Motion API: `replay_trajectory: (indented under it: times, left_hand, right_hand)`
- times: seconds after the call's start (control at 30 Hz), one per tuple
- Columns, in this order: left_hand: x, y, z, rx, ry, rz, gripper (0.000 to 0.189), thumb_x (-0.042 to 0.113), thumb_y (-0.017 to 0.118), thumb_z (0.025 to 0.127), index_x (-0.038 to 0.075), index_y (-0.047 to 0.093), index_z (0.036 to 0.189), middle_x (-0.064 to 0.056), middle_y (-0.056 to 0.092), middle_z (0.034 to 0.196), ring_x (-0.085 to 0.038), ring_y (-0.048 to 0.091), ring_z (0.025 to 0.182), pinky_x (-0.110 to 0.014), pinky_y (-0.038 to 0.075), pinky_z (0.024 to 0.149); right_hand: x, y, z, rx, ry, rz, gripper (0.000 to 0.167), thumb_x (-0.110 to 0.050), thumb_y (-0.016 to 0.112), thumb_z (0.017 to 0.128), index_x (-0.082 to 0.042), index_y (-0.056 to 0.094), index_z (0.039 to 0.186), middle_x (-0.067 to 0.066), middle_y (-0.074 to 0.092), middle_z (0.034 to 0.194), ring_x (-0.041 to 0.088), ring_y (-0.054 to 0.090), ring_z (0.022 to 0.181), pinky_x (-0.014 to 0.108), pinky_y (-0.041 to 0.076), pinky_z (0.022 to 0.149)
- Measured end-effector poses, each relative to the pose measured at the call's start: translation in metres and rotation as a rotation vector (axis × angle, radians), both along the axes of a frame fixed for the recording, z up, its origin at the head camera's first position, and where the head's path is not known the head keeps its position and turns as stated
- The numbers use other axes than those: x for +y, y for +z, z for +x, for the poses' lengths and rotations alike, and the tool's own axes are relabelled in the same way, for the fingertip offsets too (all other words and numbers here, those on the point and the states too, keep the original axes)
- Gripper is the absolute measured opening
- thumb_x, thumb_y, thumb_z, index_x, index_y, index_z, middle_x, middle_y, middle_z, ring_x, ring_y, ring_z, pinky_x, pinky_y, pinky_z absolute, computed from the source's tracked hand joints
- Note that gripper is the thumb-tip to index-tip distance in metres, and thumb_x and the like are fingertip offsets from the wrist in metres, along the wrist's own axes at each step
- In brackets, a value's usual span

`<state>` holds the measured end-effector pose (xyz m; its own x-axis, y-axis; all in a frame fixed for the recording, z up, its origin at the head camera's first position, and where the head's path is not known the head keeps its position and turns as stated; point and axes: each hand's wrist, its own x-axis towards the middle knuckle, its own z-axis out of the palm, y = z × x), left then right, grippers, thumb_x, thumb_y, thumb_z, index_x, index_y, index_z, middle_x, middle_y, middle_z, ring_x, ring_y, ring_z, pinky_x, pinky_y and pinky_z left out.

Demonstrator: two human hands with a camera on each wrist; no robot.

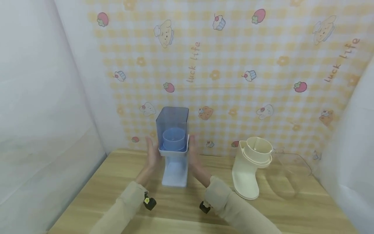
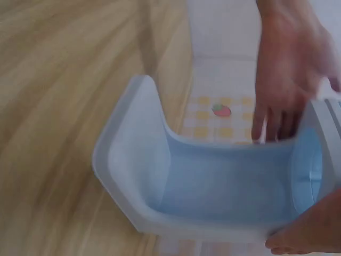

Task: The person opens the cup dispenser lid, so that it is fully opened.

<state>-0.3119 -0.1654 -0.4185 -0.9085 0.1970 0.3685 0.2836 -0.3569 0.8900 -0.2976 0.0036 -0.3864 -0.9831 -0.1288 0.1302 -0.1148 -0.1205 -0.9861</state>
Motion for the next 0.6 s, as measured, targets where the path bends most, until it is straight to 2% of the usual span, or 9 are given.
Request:
replay_trajectory:
  times: [0.07, 0.13, 0.17, 0.27, 0.33, 0.43, 0.6]
  left_hand:
    - [0.004, -0.002, 0.001, -0.004, -0.028, 0.032, 0.099, 0.080, -0.001, 0.090, 0.013, 0.020, 0.159, -0.013, 0.041, 0.154, -0.027, 0.035, 0.144, -0.052, 0.010, 0.123]
    - [0.009, -0.001, 0.001, -0.013, -0.013, 0.036, 0.095, 0.079, -0.001, 0.091, 0.017, 0.022, 0.159, -0.007, 0.047, 0.148, -0.019, 0.042, 0.136, -0.049, 0.014, 0.122]
    - [0.014, 0.014, 0.015, -0.035, 0.029, 0.007, 0.094, 0.078, -0.002, 0.091, 0.017, 0.022, 0.159, -0.006, 0.047, 0.146, -0.018, 0.042, 0.134, -0.050, 0.013, 0.121]
    - [0.019, 0.018, 0.016, -0.069, 0.082, 0.009, 0.094, 0.075, -0.005, 0.092, 0.014, 0.024, 0.158, -0.009, 0.045, 0.146, -0.016, 0.042, 0.132, -0.049, 0.012, 0.122]
    - [0.021, 0.020, 0.017, -0.084, 0.110, 0.009, 0.094, 0.073, -0.007, 0.093, 0.013, 0.024, 0.158, -0.012, 0.042, 0.149, -0.016, 0.041, 0.133, -0.048, 0.010, 0.122]
    - [0.022, 0.020, 0.018, -0.093, 0.112, 0.021, 0.093, 0.073, -0.008, 0.093, 0.015, 0.024, 0.158, -0.017, 0.036, 0.153, -0.019, 0.040, 0.134, -0.047, 0.012, 0.122]
    - [0.023, 0.015, 0.023, -0.066, 0.096, 0.035, 0.091, 0.077, -0.003, 0.092, 0.021, 0.028, 0.157, -0.015, 0.042, 0.150, -0.021, 0.046, 0.130, -0.043, 0.026, 0.116]
  right_hand:
    - [-0.005, -0.001, 0.001, -0.006, 0.037, 0.017, 0.076, -0.062, 0.007, 0.102, -0.015, -0.004, 0.161, 0.007, -0.008, 0.169, 0.030, -0.008, 0.156, 0.057, -0.003, 0.123]
    - [-0.008, -0.001, 0.002, -0.006, 0.034, 0.019, 0.077, -0.062, 0.006, 0.102, -0.014, -0.001, 0.161, 0.007, -0.005, 0.169, 0.030, -0.007, 0.156, 0.058, -0.004, 0.123]
    - [-0.009, -0.001, 0.002, -0.007, 0.024, 0.017, 0.076, -0.062, 0.006, 0.102, -0.016, 0.000, 0.162, 0.006, -0.004, 0.169, 0.029, -0.006, 0.156, 0.057, -0.005, 0.123]
    - [-0.009, 0.001, 0.001, -0.004, 0.005, 0.019, 0.075, -0.063, 0.006, 0.102, -0.018, 0.002, 0.162, 0.004, -0.003, 0.169, 0.027, -0.005, 0.156, 0.057, -0.004, 0.124]
    - [-0.009, 0.001, 0.001, -0.006, 0.004, 0.030, 0.074, -0.062, 0.006, 0.102, -0.018, 0.002, 0.162, 0.003, -0.003, 0.169, 0.026, -0.004, 0.156, 0.055, -0.003, 0.124]
    - [-0.009, 0.001, 0.001, 0.003, 0.013, 0.030, 0.073, -0.061, 0.006, 0.103, -0.018, 0.003, 0.162, 0.003, -0.002, 0.169, 0.026, -0.004, 0.156, 0.055, -0.003, 0.124]
    - [-0.006, -0.004, 0.004, 0.013, 0.014, 0.038, 0.076, -0.062, 0.006, 0.102, -0.014, 0.004, 0.162, 0.008, -0.001, 0.169, 0.030, -0.003, 0.156, 0.057, -0.003, 0.124]
